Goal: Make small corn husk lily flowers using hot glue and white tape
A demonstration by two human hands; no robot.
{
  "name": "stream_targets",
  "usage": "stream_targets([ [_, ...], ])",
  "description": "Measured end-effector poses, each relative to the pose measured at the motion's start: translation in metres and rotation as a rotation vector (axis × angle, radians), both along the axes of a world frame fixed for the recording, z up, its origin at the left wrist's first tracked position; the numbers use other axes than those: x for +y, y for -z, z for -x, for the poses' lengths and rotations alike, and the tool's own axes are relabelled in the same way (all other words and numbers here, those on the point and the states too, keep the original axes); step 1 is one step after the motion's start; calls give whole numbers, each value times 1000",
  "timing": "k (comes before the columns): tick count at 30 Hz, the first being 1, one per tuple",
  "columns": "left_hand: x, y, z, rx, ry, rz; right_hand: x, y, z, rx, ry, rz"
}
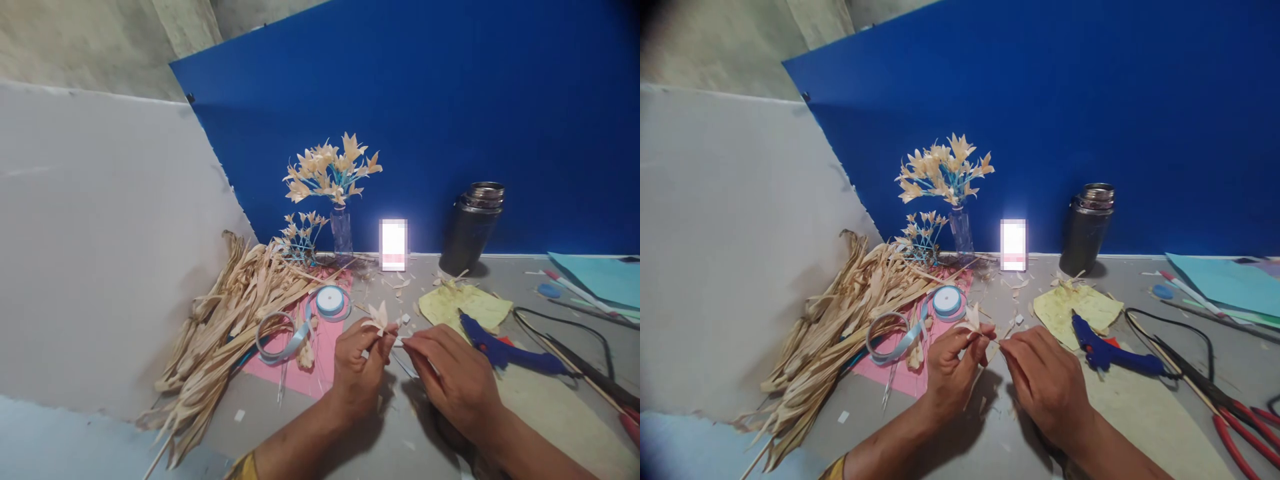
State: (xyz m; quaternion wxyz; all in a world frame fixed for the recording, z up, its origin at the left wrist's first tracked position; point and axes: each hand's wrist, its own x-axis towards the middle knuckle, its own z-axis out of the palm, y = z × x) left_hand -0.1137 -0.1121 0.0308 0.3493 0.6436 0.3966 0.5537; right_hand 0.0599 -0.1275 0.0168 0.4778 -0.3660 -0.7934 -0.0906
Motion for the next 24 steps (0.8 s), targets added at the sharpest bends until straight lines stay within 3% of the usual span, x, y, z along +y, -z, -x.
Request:
stream_targets([
  [5,1,4,-2,-258,183,280,-2,0,-1,6,4,-7],
  [8,2,-1,-4,-418,202,395,-2,2,-2,-19,10,-7],
  [13,1,-10,-6,-400,107,362,0,4,-4,-32,-3,-10],
  [20,-1,8,-1,-256,85,279,-3,6,-4,4,-17,37],
  [24,-1,6,-1,-231,88,266,-3,5,-2,11,-19,24],
])
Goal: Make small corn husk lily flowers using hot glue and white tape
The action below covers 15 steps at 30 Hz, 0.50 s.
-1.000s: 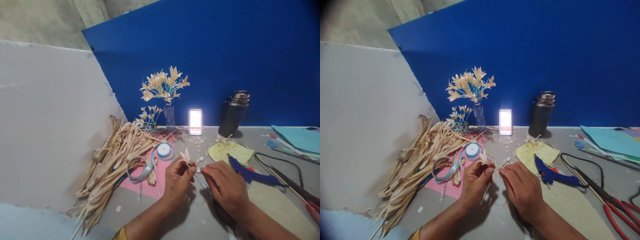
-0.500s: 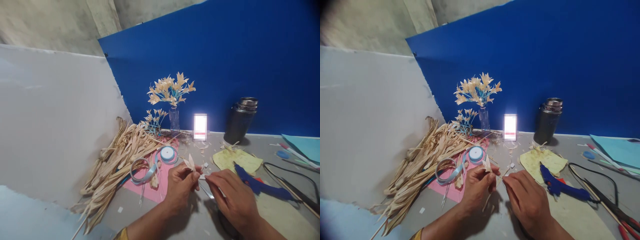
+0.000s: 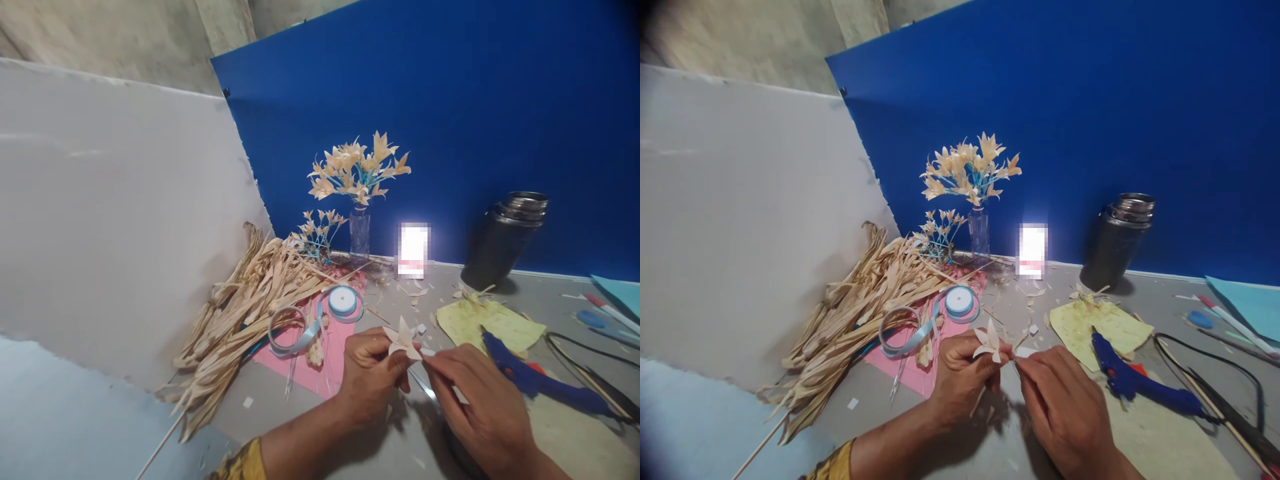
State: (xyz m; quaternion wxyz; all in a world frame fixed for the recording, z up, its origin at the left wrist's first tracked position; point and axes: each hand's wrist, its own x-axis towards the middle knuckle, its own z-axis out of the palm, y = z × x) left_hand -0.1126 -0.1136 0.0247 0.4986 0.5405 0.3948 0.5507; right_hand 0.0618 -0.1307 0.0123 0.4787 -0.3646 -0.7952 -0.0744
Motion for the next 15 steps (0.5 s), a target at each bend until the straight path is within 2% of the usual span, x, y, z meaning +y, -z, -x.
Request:
stream_targets([
  [6,-1,-8,-3,-51,44,40,-1,-3,3,30,-16,11],
  [15,0,0,-2,-35,60,26,-1,-4,3,37,-17,14],
])
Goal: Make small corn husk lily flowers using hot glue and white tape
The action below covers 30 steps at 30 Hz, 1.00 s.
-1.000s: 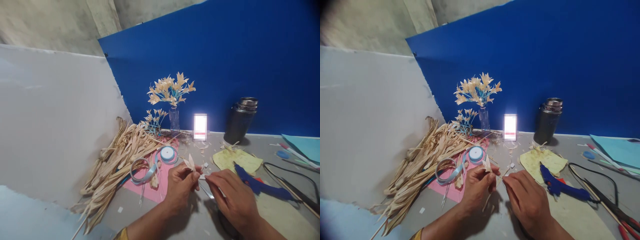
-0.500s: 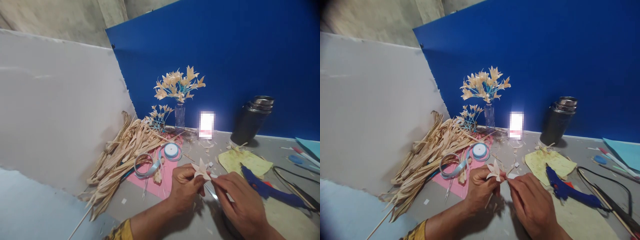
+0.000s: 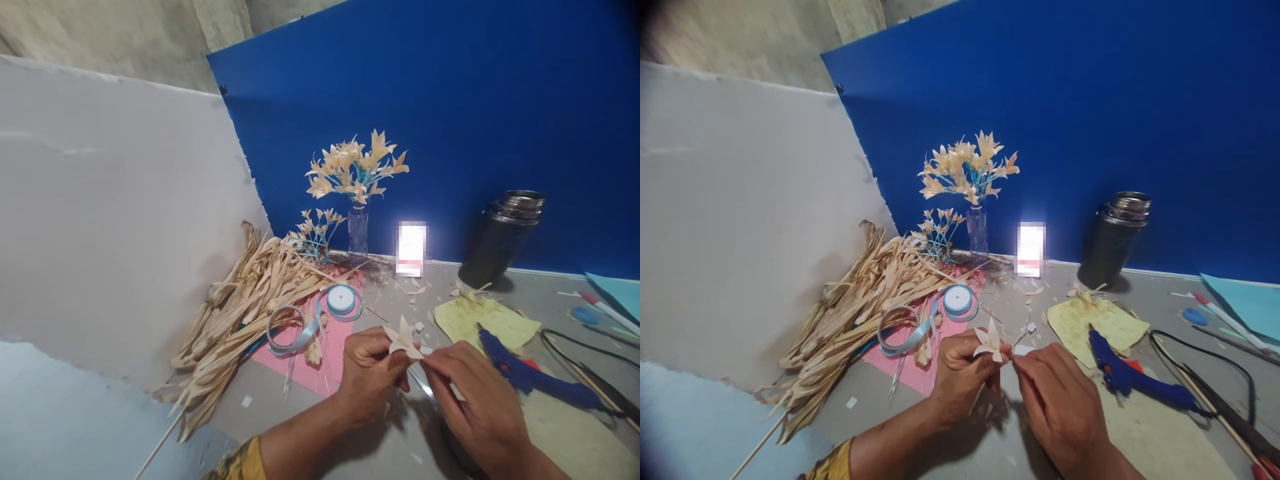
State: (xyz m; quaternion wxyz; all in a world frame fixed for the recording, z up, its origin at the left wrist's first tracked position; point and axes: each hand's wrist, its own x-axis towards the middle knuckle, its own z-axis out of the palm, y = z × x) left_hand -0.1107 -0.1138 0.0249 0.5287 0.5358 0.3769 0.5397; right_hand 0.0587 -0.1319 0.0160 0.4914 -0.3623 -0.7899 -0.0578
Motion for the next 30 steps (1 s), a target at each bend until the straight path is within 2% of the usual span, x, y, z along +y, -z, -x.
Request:
stream_targets([
  [6,0,1,0,-31,-1,-60,0,0,-3,-41,22,-28],
  [11,-2,-3,-2,-58,41,-53,2,-4,-6,-69,51,-81],
  [18,-2,-4,-3,-81,22,-29,1,-2,-6,-98,83,-128],
  [20,-2,-3,-1,31,-15,-122,2,0,-6,-114,84,-142],
  [24,-1,5,0,284,-36,-413,3,2,-7,-138,86,-180],
  [27,0,12,-1,238,-13,-539,3,0,-6,-143,89,-190],
  [30,1,10,-2,149,-25,-578,3,-2,-5,-143,87,-186],
])
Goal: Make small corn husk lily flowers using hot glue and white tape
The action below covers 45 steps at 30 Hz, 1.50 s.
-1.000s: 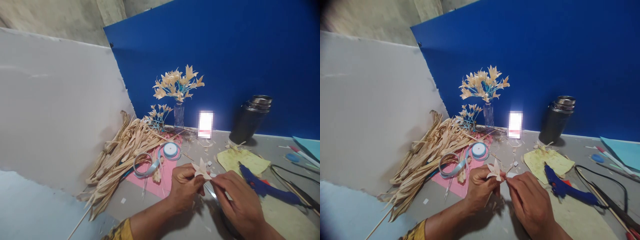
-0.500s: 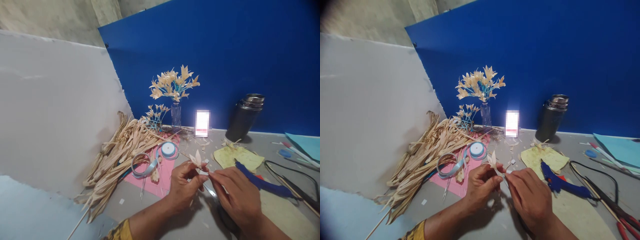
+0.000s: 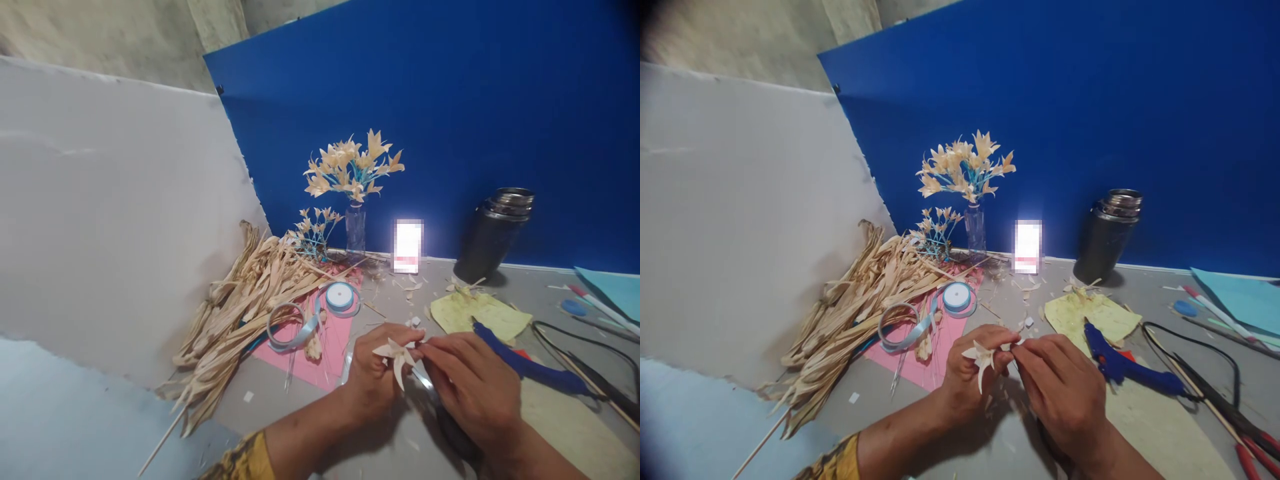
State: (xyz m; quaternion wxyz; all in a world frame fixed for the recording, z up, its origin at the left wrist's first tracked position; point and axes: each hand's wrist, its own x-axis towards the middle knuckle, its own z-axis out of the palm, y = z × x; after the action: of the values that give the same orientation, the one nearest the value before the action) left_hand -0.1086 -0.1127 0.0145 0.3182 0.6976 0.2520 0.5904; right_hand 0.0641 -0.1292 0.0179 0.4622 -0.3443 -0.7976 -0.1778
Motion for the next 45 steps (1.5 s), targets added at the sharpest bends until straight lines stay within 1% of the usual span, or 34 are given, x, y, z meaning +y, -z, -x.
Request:
stream_targets([
  [4,-2,-7,1,3,-18,132,0,-3,1,7,-15,5],
  [9,-4,-7,0,-51,-52,281,1,-4,1,18,-37,28],
  [12,-4,-8,-1,-93,-37,331,0,-2,2,22,-32,65],
  [15,-5,-13,-2,-104,-24,372,0,0,2,26,-24,99],
  [18,-6,-16,-3,-125,-10,412,0,1,2,27,-15,105],
  [20,-6,-13,-3,-137,-14,391,1,0,2,22,-3,95],
  [21,-5,-12,-3,-135,-23,355,1,0,2,20,1,91],
  [25,-3,-6,-3,-91,-57,130,3,-1,2,15,1,67],
  [28,-1,-4,-2,-66,-47,29,4,-1,0,15,0,54],
  [32,-1,-4,-1,-33,-57,-18,4,-1,-1,17,5,50],
  [36,-2,-6,1,6,-70,0,2,0,-2,11,11,40],
  [39,-5,-9,2,5,-76,52,0,0,-3,6,31,46],
  [41,-7,-11,2,-14,-67,123,-1,-1,-2,13,45,52],
  [43,-7,-12,2,-70,-33,244,-1,-3,-2,31,52,53],
  [45,-7,-13,1,-155,25,412,-1,-5,-1,50,54,51],
])
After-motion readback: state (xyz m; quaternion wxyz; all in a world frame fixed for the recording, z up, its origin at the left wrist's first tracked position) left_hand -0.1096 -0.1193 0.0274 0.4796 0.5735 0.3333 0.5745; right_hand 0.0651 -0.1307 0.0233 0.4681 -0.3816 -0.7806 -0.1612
